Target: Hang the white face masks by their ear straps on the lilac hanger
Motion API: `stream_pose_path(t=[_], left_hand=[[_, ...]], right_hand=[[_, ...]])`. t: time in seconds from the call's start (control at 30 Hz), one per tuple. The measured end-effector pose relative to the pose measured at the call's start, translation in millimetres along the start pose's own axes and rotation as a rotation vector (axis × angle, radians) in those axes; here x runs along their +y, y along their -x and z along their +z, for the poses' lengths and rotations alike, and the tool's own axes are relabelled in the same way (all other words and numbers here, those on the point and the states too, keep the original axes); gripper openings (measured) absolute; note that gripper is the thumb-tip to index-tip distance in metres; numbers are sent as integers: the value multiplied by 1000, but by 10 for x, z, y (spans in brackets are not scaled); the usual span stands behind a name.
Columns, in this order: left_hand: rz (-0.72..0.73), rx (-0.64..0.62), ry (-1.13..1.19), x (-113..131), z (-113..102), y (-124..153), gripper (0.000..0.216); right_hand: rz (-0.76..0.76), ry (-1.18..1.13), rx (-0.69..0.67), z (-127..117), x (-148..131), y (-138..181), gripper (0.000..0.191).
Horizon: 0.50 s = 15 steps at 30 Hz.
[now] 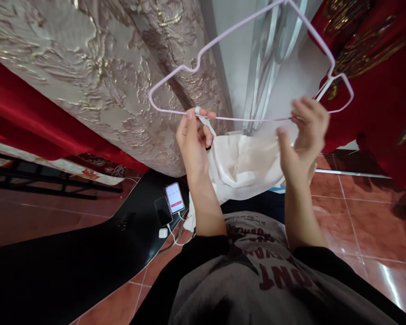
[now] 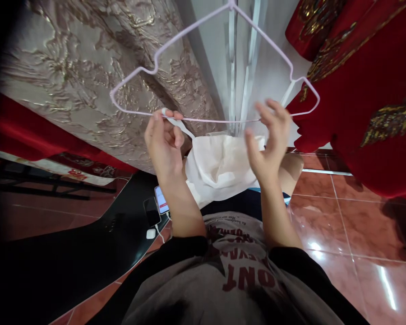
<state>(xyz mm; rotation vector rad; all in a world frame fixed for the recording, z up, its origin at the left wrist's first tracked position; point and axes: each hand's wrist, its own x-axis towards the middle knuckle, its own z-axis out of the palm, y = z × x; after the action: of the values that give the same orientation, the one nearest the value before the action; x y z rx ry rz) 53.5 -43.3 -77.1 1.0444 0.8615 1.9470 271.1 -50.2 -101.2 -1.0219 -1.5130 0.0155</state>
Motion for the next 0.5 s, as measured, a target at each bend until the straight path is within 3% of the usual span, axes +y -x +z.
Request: stream_pose_path(t=[0.07,0.2,0.4,0.5], left_hand=[[-3,-19,0,-10,-3,16,31],[51,-14,24,-53,1,15,34],[83,0,-24,-77,29,-14,32],[81,18,-55,-73,20,-31,35]], right_hand=[[130,-62,160,-85,168,-50,39],[330,-100,-42,-323,386,-268,24],[156,-63,-93,-463,216,-575,32],[81,-169,63,-408,249,-751,38]])
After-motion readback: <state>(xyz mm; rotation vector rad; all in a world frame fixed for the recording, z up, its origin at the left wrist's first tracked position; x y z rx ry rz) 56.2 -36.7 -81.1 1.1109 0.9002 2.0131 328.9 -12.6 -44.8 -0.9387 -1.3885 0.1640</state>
